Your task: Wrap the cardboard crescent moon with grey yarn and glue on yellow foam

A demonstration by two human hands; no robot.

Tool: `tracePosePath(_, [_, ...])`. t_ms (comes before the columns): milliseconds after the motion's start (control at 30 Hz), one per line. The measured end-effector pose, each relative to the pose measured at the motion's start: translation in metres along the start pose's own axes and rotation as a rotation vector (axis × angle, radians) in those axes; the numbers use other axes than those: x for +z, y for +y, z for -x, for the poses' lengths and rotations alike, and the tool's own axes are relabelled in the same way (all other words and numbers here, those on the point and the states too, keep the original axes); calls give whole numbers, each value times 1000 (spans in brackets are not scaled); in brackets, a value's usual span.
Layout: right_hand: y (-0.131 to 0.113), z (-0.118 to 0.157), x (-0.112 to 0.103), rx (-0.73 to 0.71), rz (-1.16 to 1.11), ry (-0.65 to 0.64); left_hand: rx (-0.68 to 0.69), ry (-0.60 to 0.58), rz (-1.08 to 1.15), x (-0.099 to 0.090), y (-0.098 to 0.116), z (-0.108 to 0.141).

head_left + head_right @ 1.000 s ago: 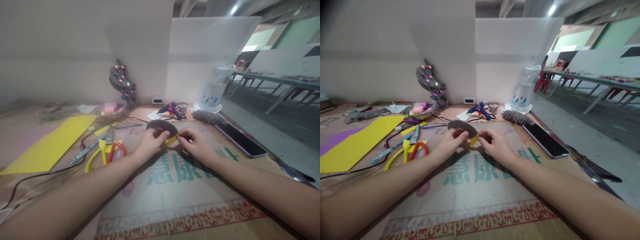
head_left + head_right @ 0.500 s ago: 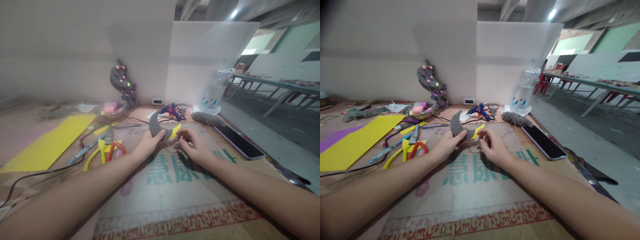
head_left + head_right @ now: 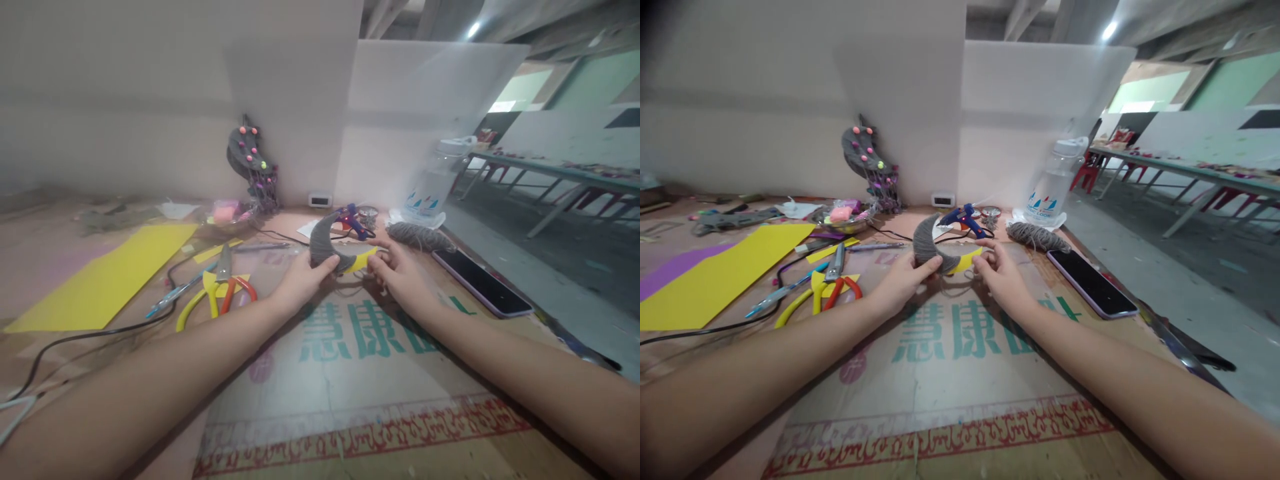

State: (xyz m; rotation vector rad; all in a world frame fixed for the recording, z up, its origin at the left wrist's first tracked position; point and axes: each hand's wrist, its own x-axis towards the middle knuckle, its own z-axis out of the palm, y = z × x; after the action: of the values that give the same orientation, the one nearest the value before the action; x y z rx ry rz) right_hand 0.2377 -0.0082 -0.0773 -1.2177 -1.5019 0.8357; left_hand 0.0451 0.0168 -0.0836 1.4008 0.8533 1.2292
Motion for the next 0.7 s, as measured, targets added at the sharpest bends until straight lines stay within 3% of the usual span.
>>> tracePosePath(233, [6,-10,-16,-88,93,108,-89,7,159,-1,-2,-3])
tracePosePath(333, [12,-16,-29,-206,301,128,-88,-82,78,0,2,1])
tracePosePath(533, [15,-19,-40,-461,698,-60,-89,-400,-32,2,5,8])
tracePosePath(700, [-3,-27,-30,-612,1017,-271,-50,-405,-75,3,-1,6])
